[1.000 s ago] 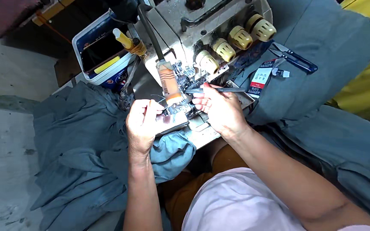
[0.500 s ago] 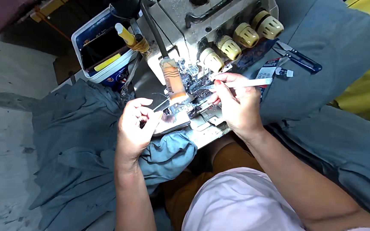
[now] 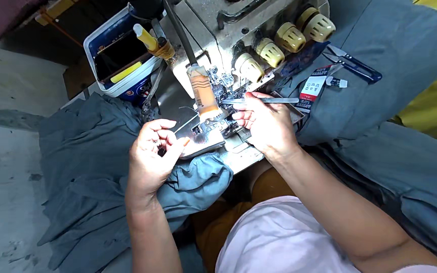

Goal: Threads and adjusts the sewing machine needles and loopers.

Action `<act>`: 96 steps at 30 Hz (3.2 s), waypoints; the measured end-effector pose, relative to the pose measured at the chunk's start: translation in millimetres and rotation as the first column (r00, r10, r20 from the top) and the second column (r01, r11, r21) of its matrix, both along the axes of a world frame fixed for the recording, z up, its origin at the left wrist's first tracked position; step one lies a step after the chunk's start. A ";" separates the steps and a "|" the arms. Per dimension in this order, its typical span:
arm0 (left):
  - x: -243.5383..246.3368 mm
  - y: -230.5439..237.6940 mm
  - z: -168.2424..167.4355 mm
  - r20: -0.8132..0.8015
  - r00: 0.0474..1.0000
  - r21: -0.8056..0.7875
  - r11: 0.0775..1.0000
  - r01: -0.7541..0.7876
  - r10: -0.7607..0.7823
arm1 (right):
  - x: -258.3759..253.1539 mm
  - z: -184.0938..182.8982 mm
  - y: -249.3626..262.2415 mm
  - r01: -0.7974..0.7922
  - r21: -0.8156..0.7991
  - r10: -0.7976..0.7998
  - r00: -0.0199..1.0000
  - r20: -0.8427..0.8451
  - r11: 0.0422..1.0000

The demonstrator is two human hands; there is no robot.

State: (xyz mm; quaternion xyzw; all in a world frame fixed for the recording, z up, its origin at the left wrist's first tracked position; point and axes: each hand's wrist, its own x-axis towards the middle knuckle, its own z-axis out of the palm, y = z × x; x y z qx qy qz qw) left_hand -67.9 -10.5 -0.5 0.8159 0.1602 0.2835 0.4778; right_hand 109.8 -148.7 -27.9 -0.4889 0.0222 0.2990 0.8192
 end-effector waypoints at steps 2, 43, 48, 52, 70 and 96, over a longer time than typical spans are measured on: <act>-1.9 0.0 1.1 -0.023 1.000 0.016 1.000 -0.003 0.003 | -2.1 -2.8 1.7 -0.019 0.017 0.019 1.000 0.016 1.000; 80.5 5.3 -1.5 -0.323 0.923 0.443 0.895 -0.047 0.208 | -19.3 -31.0 -31.7 0.175 -0.070 0.035 0.194 0.980 0.982; 72.6 13.9 -1.4 -0.316 0.938 0.373 0.928 -0.016 0.144 | -31.7 -41.1 -18.4 0.267 0.001 -0.012 0.039 0.999 0.964; 69.0 20.4 5.0 -0.378 0.923 0.271 0.962 0.041 0.067 | -35.8 -44.3 -6.1 0.331 -0.015 -0.011 0.078 0.997 0.944; 90.9 23.3 11.3 -0.475 0.880 0.281 0.950 0.138 0.012 | -39.8 -39.1 -11.1 -0.012 -0.079 0.079 0.168 0.983 0.997; 59.0 31.8 10.2 -0.145 0.961 -0.287 0.940 0.185 -0.234 | -9.7 -9.6 -18.0 0.103 -0.037 -0.080 0.919 0.386 0.994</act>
